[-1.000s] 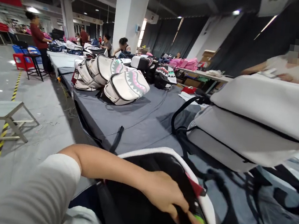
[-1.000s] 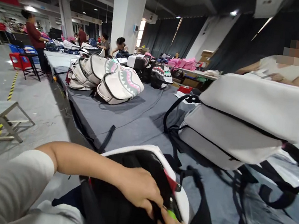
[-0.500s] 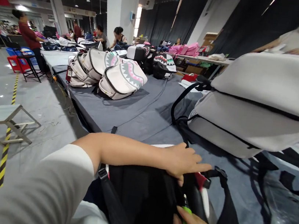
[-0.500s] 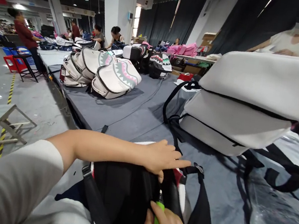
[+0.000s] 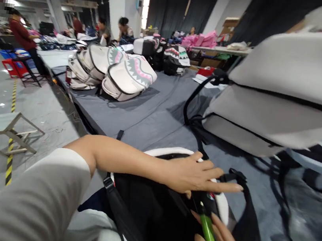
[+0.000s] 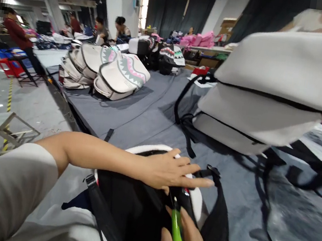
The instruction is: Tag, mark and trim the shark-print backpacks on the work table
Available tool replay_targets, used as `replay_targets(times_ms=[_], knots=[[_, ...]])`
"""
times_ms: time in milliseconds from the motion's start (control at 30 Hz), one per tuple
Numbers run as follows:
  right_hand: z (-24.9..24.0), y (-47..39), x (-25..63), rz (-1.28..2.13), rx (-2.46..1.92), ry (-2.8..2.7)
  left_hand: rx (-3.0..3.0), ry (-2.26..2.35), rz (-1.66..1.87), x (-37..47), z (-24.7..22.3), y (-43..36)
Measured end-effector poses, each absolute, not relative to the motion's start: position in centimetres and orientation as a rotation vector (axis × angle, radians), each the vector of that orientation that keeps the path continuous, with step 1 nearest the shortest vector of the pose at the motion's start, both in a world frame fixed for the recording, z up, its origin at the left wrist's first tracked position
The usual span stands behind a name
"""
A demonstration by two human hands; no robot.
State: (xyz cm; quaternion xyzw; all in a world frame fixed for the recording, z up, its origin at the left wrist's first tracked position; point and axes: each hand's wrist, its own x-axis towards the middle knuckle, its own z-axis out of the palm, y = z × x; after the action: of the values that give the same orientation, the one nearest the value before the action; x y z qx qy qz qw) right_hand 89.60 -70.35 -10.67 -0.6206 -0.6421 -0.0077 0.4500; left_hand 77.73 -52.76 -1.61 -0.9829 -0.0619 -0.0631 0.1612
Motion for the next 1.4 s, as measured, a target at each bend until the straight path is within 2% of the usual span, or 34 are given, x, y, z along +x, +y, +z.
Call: replay_targets(times_ms=[200,400,500,633,800,900,1000,1400], knots=[[-8.6,-71.4,89.9,-0.037,-1.612,-1.477,-2.891,-0.254,-0.256,78.1,-1.7,-52.8],[-5.9,-71.0,90.8,0.196,-1.673,-1.469,-2.864,-0.323,-0.112,79.4,-2.5,-52.0],[-5.8,-69.5,91.2,0.292,-1.726,-1.388,-2.832,-0.359,-0.074,80.3,-3.2,-51.6],[-6.0,-67.3,92.4,0.484,-1.720,-1.575,-2.824,-0.390,-0.050,81.3,-4.1,-50.9],[-6.0,-67.4,93.5,0.332,-1.803,-1.796,-2.888,-0.393,-0.036,82.2,-5.0,-50.2],[-6.3,-67.7,93.6,0.295,-1.798,-1.793,-2.937,-0.235,-0.114,82.6,-5.5,-50.0],[-6.7,-67.7,93.9,0.329,-1.783,-1.759,-2.968,-0.097,-0.108,83.2,-5.8,-50.0],[-6.2,-67.6,94.9,0.535,-1.751,-1.637,-2.967,-0.223,-0.031,83.6,-5.6,-50.7]])
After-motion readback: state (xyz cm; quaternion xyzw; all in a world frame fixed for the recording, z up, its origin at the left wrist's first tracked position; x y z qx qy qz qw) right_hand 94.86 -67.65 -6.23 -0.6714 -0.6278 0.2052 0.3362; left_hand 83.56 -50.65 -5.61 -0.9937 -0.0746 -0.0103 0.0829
